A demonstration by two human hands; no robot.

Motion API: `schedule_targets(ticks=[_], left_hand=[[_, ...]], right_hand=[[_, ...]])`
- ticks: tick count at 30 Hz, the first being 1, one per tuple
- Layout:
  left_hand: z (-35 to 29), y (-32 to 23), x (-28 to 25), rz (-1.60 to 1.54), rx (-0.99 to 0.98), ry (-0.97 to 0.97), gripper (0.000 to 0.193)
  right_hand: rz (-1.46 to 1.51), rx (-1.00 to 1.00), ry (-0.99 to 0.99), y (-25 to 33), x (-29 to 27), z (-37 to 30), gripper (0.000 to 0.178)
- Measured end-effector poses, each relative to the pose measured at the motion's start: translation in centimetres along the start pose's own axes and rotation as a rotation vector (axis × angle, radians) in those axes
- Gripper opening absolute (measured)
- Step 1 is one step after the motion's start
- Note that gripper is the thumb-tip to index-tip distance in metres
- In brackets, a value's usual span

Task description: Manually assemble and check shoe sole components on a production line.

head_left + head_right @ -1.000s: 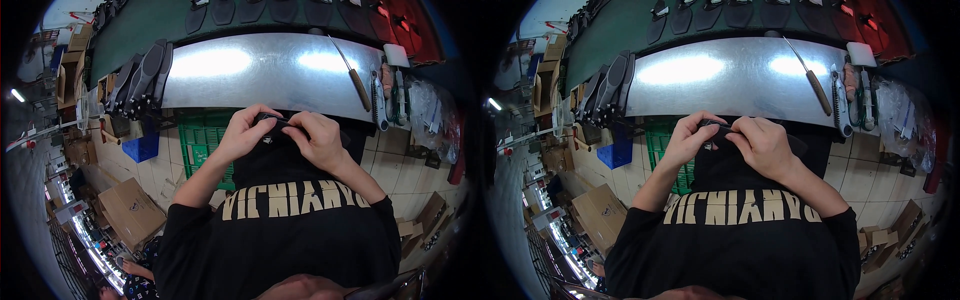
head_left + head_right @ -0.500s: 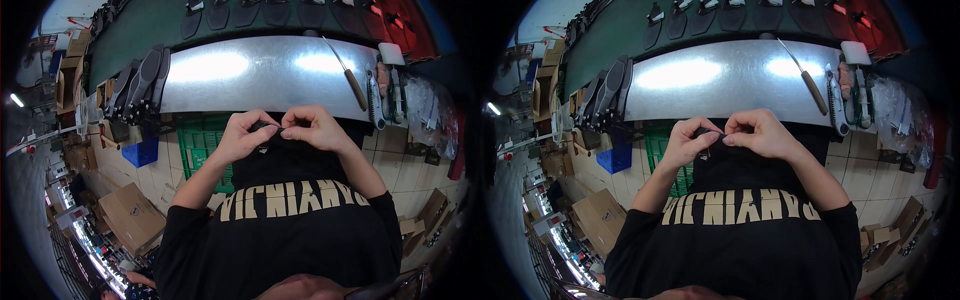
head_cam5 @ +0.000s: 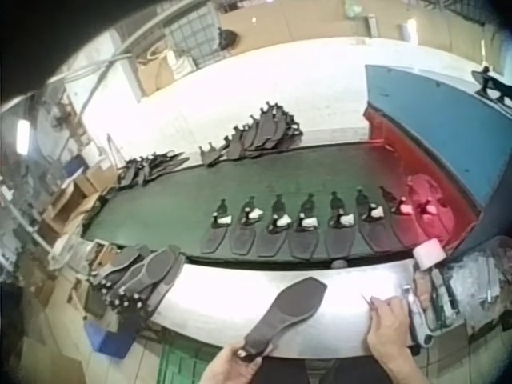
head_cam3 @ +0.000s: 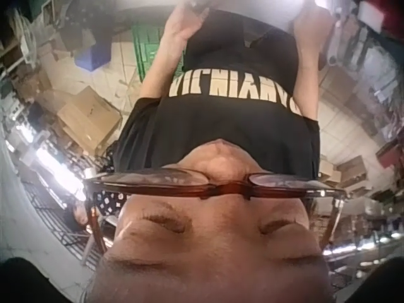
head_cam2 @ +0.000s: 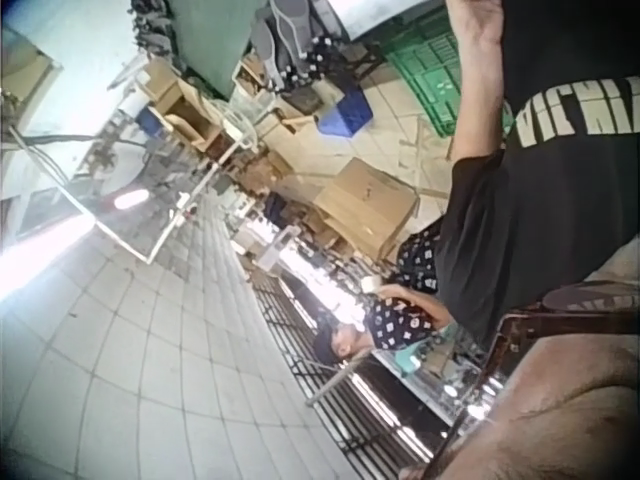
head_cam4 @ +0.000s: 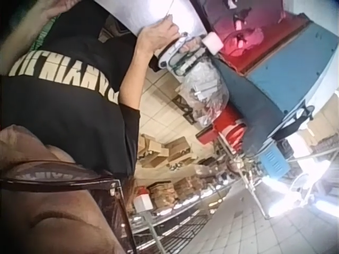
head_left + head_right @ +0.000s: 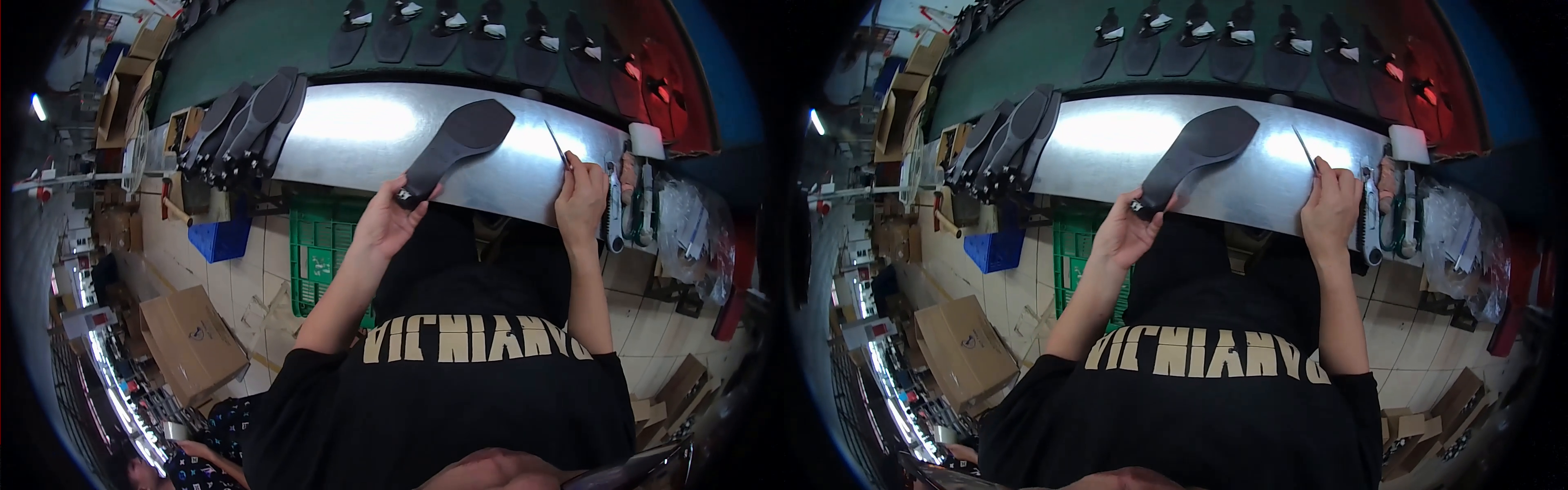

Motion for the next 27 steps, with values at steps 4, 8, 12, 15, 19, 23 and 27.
schedule_targets(ticks=[4, 8, 12, 15, 19, 23, 27], left_hand=[[0.7, 1.2, 0.3, -0.199, -0.143, -0.005, 0.040], [0.6, 2.3, 1.6, -0.249, -0.170, -0.086, 0.038], [0.7, 3.3, 2.7, -0.284, -0.274, -0.065, 0.032], [0.7, 4.2, 3.1, -0.292, -0.258, -0.049, 0.029], [0.1, 4.4, 2.4, -0.354, -0.294, 0.025, 0.022], [-0.5, 4.1, 3.3, -0.083, -0.024, -0.077, 0.024], [-0.1, 3.9, 1.7, 0.179, 0.327, -0.023, 0.038]], right_hand=[[0.117, -0.029, -0.030, 0.2, -0.3, 0.2, 0.022], [0.853, 0.236, 0.347, 5.1, -3.1, -1.6, 0.036], [1.263, 0.342, 0.704, 9.9, -2.0, -3.3, 0.057], [1.339, 0.326, 0.675, 10.1, 0.5, -4.8, 0.057], [1.134, 0.022, 0.439, 9.7, 1.9, -5.4, 0.049], [1.392, 0.381, 0.571, 9.7, 1.1, -4.5, 0.041], [1.646, 0.613, 0.801, 9.9, 0.0, -4.3, 0.046]])
Point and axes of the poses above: each hand's wrist, its own z-axis towards the middle knuckle, its own x-axis out of the palm, y = z × x, the point moved 1 cm from there along z, towards the middle knuckle, and after that the axes turned 5 degrees about -x, right-handed, at the moved point
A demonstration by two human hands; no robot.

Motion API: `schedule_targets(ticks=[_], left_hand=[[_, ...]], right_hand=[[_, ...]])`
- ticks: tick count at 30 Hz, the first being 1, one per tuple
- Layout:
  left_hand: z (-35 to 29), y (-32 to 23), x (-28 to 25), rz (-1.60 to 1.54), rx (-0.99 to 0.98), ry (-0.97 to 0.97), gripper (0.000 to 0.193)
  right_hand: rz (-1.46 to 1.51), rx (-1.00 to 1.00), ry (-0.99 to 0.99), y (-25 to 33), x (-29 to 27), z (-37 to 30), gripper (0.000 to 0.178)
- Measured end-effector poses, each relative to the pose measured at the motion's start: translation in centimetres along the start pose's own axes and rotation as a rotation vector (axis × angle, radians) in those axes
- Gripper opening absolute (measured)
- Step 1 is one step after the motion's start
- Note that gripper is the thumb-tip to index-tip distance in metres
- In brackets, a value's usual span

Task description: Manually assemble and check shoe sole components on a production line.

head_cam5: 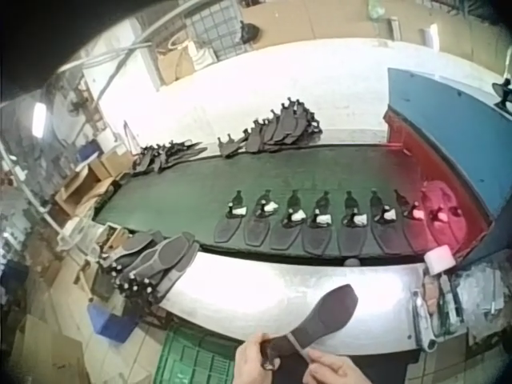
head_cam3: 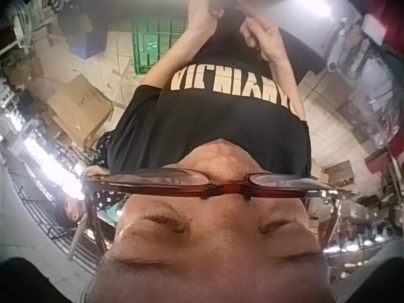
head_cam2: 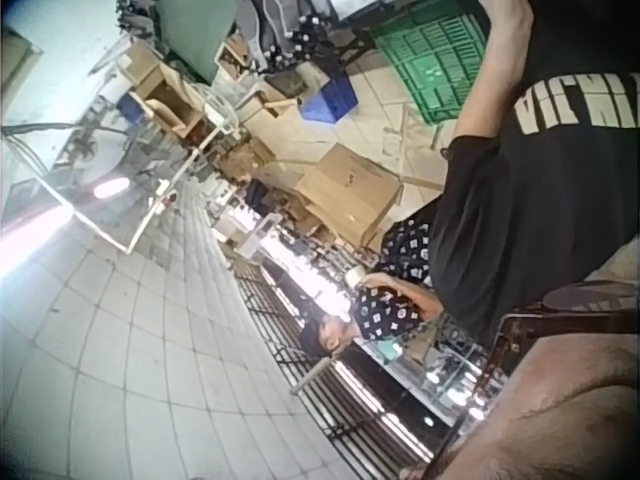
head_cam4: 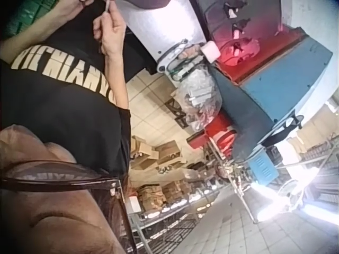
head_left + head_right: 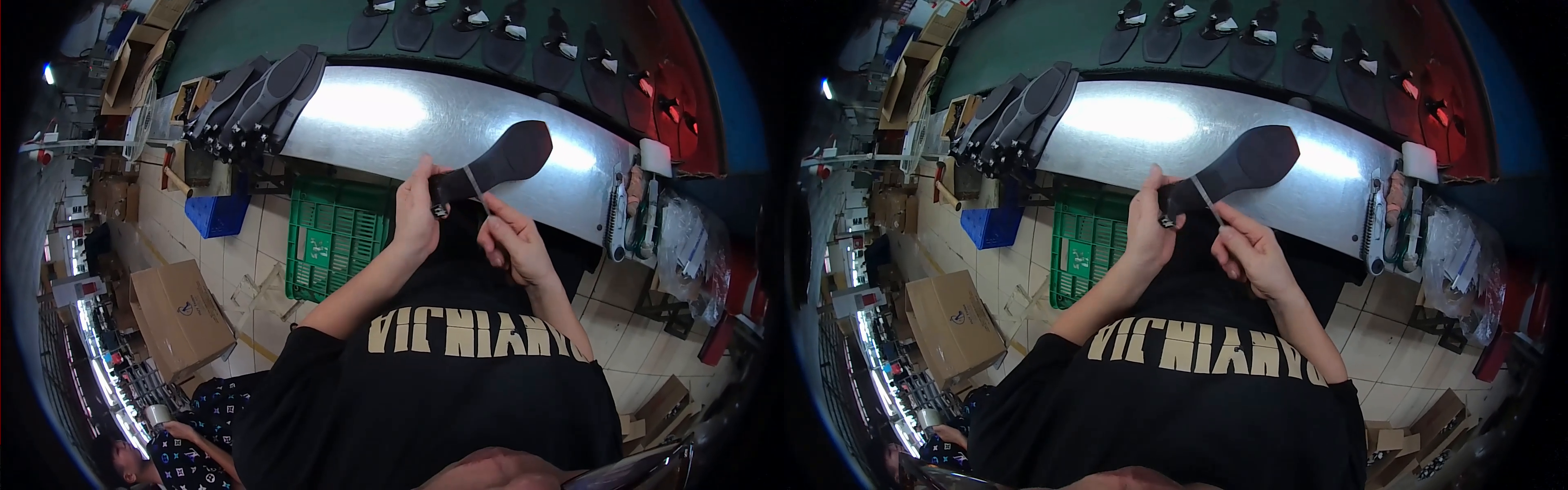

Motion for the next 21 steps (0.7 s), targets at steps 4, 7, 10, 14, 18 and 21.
schedule_targets(ticks=[4, 7, 10, 14, 18, 21], left_hand=[[0.1, -0.7, 1.7, 0.222, 0.399, -0.049, 0.065], [0.1, -0.6, 1.0, 0.296, 0.459, -0.017, 0.065], [0.0, -0.9, 0.6, 0.403, 0.587, 0.028, 0.067], [-0.5, -1.9, 0.6, 0.436, 0.559, 0.056, 0.085], [-1.1, -3.7, 1.0, 0.728, 0.674, 0.052, 0.104], [-0.8, -3.8, 1.1, 0.641, 0.602, 0.048, 0.106]], right_hand=[[0.037, 0.139, 0.135, 0.0, 1.8, -0.6, 0.067], [0.245, 0.144, 0.102, 0.3, 2.1, -0.8, 0.059], [0.511, 0.162, 0.096, 1.2, 0.9, 0.0, 0.051], [-0.427, -0.144, -0.026, 1.6, 1.7, -1.0, 0.030], [-1.098, -0.779, -0.143, 1.3, 1.9, -0.2, 0.015], [-1.085, -0.747, -0.083, 1.3, 2.8, -0.3, 0.017]])
Point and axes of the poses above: each hand's wrist, its own z-axis towards the middle knuckle, its own x-axis out of the palm, y = z × x, the point moved 1 cm from there along z, towards the middle knuckle, and after that the axes turned 5 degrees about -x, right-handed, at the moved point
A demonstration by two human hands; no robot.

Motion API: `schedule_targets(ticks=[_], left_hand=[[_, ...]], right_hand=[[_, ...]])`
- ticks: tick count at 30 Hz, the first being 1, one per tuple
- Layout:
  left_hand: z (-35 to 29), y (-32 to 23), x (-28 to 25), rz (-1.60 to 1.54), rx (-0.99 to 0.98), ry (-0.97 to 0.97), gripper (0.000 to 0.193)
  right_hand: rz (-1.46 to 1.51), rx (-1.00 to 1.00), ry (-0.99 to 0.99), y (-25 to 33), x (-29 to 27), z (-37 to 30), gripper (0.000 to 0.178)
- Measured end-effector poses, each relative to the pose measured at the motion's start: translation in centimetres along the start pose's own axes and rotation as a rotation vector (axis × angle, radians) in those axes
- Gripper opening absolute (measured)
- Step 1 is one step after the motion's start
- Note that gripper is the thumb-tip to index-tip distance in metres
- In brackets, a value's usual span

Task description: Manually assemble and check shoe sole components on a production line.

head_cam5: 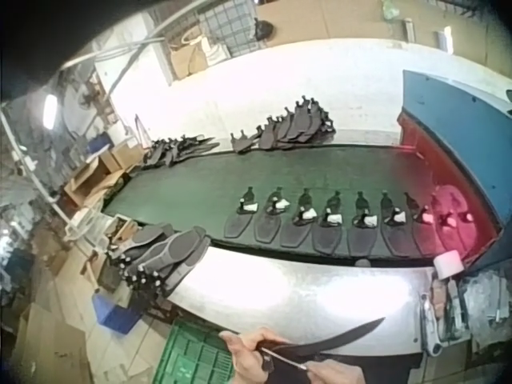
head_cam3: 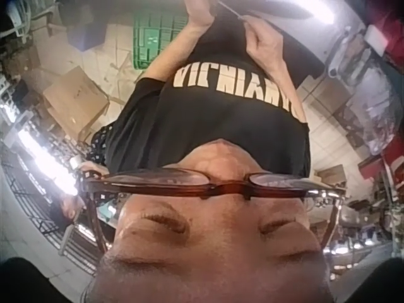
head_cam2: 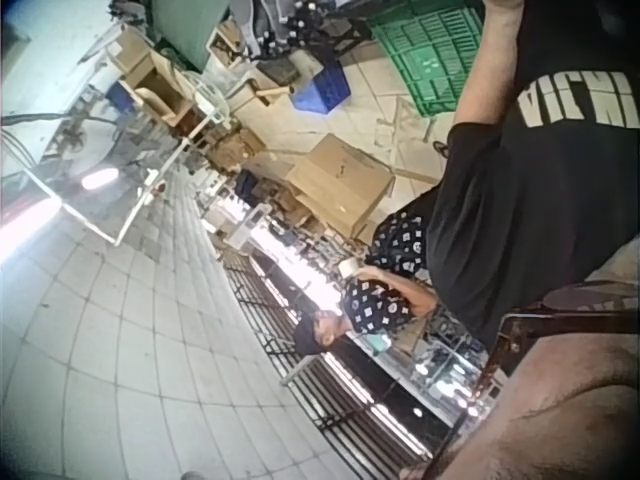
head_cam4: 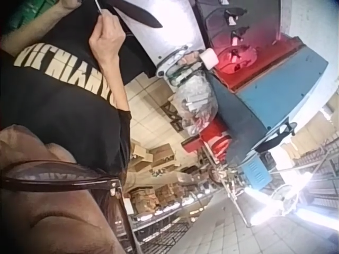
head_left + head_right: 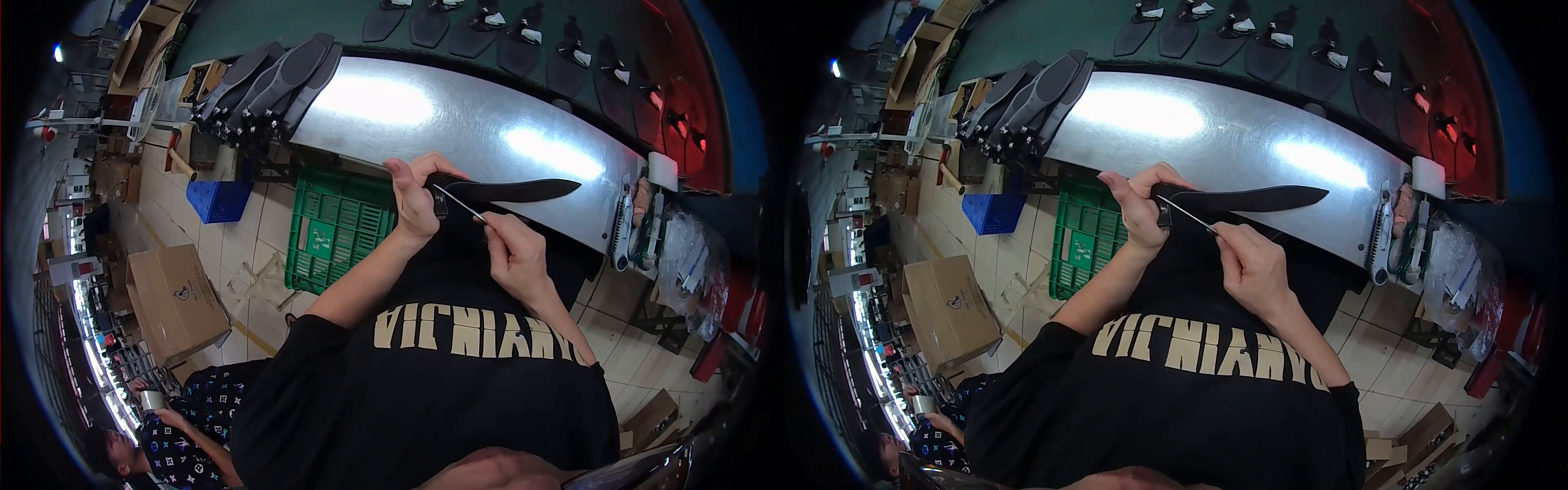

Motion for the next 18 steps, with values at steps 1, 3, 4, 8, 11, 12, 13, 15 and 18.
schedule_targets(ticks=[1, 3, 4, 8, 11, 12, 13, 15, 18], left_hand=[[0.0, -0.2, 0.0, 0.000, 0.000, 0.003, 0.106], [0.2, -0.5, -0.1, -0.032, -0.108, 0.003, 0.105], [0.3, -0.3, -0.1, -0.032, -0.107, 0.003, 0.105], [1.6, 1.9, -1.0, -0.620, -0.314, -0.028, 0.084], [0.8, 0.0, 0.2, -0.975, -0.638, 0.012, 0.041], [0.3, 0.1, 0.9, -0.961, -0.705, -0.035, 0.042], [0.0, 0.2, 1.5, -0.949, -0.774, -0.079, 0.044], [0.1, 1.3, 1.0, -1.117, -0.730, 0.050, 0.048], [0.5, 2.1, 1.0, -1.287, -0.701, 0.151, 0.058]], right_hand=[[0.052, 0.035, 0.033, 0.1, 0.0, 0.0, 0.017], [0.054, 0.021, 0.058, 0.3, -0.4, 0.2, 0.018], [0.074, -0.003, 0.082, 0.6, -0.6, 0.4, 0.019], [0.127, -0.105, 0.116, 2.0, -1.2, 0.7, 0.021], [-0.032, 0.036, -0.087, 0.7, -1.7, 1.6, 0.015], [-0.018, 0.142, -0.031, 1.0, -1.9, 1.9, 0.011], [-0.019, 0.144, -0.032, 0.8, -1.8, 1.9, 0.011], [-0.093, -0.066, -0.054, 0.4, -1.3, 1.8, 0.011], [-0.161, -0.007, 0.013, 0.5, -0.5, 1.4, 0.010]])
Point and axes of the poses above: each hand's wrist, its own z-axis towards the middle knuckle, its own x-axis out of the palm, y = z × x, the point moved 1 cm from there along z, towards the middle knuckle, and after that the axes turned 5 degrees about -x, right-handed, at the moved point
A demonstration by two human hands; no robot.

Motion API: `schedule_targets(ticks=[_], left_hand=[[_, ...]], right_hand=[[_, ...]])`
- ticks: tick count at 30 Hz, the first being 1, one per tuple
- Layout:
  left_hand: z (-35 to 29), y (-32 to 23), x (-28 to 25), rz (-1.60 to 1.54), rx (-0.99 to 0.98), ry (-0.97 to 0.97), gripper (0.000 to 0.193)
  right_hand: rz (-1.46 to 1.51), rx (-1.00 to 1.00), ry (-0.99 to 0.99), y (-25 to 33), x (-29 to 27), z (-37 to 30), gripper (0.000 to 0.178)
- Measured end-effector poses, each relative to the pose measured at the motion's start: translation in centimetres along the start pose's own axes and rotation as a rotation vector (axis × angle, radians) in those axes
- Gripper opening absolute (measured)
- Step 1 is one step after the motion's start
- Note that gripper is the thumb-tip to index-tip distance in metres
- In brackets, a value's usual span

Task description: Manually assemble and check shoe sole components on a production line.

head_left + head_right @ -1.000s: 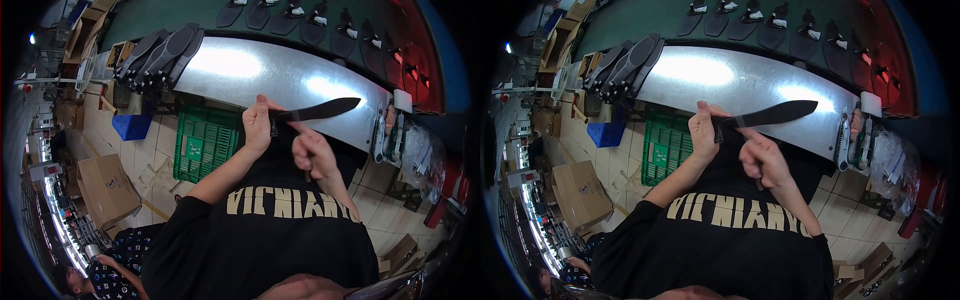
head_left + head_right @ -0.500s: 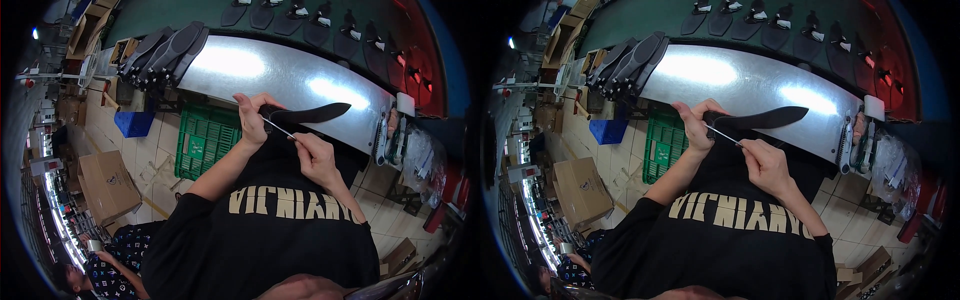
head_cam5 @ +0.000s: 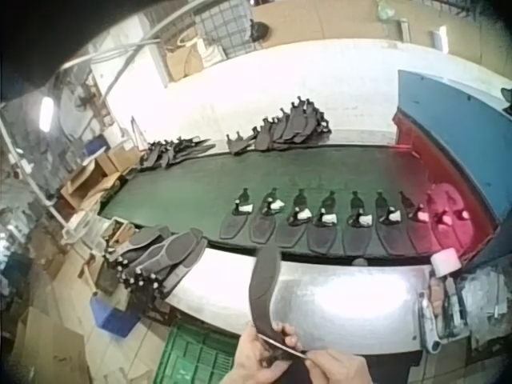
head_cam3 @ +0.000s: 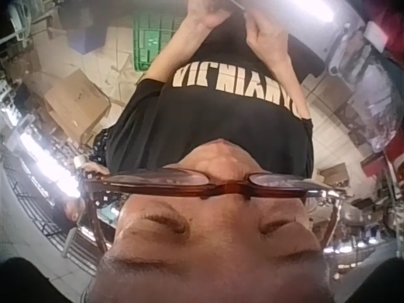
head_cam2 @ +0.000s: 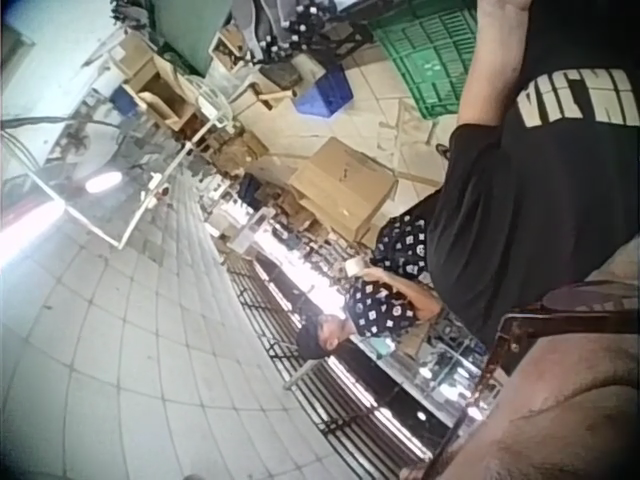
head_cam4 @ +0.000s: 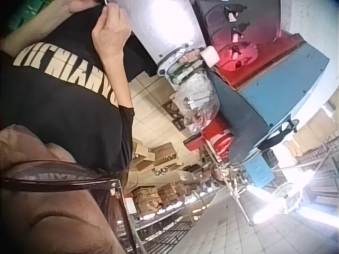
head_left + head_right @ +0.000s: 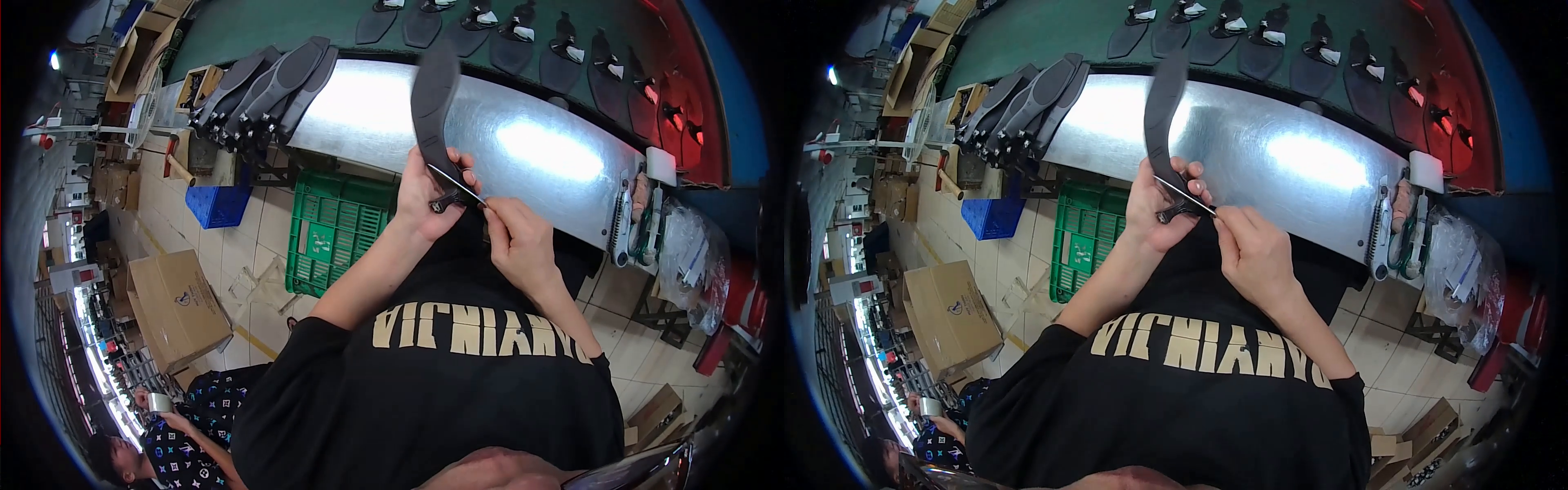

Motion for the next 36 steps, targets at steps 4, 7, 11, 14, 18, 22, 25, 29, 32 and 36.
schedule_targets(ticks=[4, 7, 11, 14, 18, 22, 25, 29, 32, 36], left_hand=[[0.8, 0.7, 0.2, 0.001, 0.040, -0.126, 0.067], [1.1, 0.8, 0.3, 0.029, 0.088, -0.082, 0.070], [1.7, 0.5, 0.5, 0.155, 0.147, -0.103, 0.074], [1.9, 0.1, -0.2, 0.180, 0.129, -0.136, 0.078], [1.2, -0.9, -1.0, 0.181, 0.099, -0.316, 0.083], [2.3, -3.8, -0.2, 0.145, 0.138, -0.224, 0.071], [0.9, -9.3, 1.8, 0.566, 0.378, -0.374, 0.026], [-1.1, -22.9, 3.3, 1.100, 0.696, -0.428, 0.029], [-5.3, -35.1, 5.0, 1.493, 0.747, -0.632, 0.052], [-8.4, -45.8, 4.7, 1.915, 0.697, -1.370, 0.072]], right_hand=[[0.030, 0.054, -0.032, 0.1, 1.2, -0.6, 0.007], [0.066, 0.091, 0.013, 0.1, 1.5, -0.8, 0.006], [0.091, 0.030, 0.020, 0.4, 1.3, -0.5, 0.006], [0.094, 0.014, 0.039, 0.4, 1.2, -0.3, 0.007], [0.153, -0.052, 0.159, 0.6, 1.4, -0.5, 0.008], [0.248, 0.004, 0.132, 1.7, 2.5, -1.2, 0.007], [0.233, 0.139, 0.034, 1.6, -0.3, 0.8, 0.008], [0.211, 0.249, -0.054, -0.7, -2.3, 1.1, 0.011], [0.179, 0.287, -0.059, -2.3, -3.5, 0.8, 0.014], [0.098, 0.266, -0.212, -5.6, -4.8, 1.0, 0.017]])
Point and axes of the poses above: each hand's wrist, its own z-axis towards the middle knuckle, its own x-axis out of the palm, y = z × x, the point moved 1 cm from there along z, towards the middle knuckle, and after that the axes turned 5 degrees about -x, right-handed, at the moved point
